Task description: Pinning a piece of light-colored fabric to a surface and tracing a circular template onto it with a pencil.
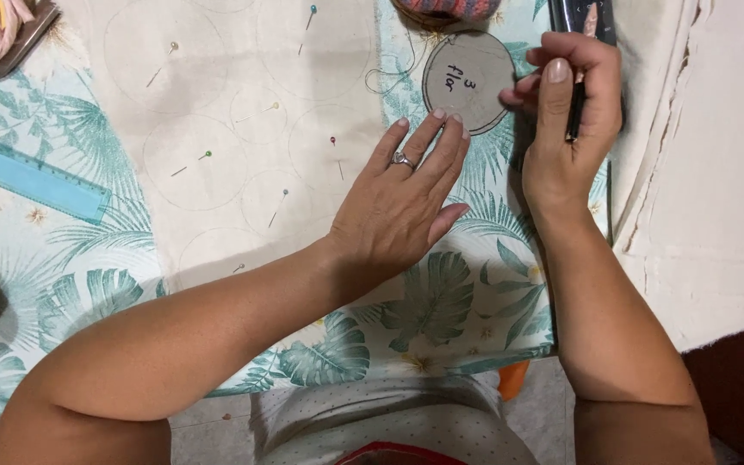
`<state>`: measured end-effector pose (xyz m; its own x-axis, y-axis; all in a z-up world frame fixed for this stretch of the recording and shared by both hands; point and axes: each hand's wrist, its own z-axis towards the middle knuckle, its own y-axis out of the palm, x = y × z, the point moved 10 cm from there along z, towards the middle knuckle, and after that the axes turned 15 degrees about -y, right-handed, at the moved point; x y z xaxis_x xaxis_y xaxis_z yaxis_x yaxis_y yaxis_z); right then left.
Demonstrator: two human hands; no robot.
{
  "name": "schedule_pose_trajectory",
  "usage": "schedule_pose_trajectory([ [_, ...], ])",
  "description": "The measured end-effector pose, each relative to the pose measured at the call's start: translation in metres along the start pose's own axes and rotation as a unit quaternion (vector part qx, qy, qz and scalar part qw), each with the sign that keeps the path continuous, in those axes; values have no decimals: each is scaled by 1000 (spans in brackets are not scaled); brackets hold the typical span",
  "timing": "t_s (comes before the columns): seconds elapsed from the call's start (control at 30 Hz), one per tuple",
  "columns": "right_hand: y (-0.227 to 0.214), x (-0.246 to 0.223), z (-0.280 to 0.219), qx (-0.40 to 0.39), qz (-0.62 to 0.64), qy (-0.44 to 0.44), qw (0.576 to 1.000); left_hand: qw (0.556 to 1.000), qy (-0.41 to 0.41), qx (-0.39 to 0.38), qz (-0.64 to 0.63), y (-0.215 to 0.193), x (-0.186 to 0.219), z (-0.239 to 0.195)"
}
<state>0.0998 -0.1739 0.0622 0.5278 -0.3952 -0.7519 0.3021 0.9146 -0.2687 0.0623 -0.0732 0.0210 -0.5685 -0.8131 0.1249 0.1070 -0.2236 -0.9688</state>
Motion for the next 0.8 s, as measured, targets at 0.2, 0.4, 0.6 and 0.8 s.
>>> schedule_pose_trajectory([
  [0.2, 8, -14, -1, -9, -16, -41, 999, 994, -27, -81, -72, 25, -4, 2],
  [0.4, 42, -29, -11, -241, -140, -111, 954, 996, 11, -76, -39, 14, 6, -1],
  [0.6, 40, -21, -17, -277, -158, -132, 938, 972, 29, 220, -76, -56, 26, -48],
  [0.8, 34, -10, -19, -247, -122, -160, 948, 989, 99, 98, -47, -59, 57, -90],
])
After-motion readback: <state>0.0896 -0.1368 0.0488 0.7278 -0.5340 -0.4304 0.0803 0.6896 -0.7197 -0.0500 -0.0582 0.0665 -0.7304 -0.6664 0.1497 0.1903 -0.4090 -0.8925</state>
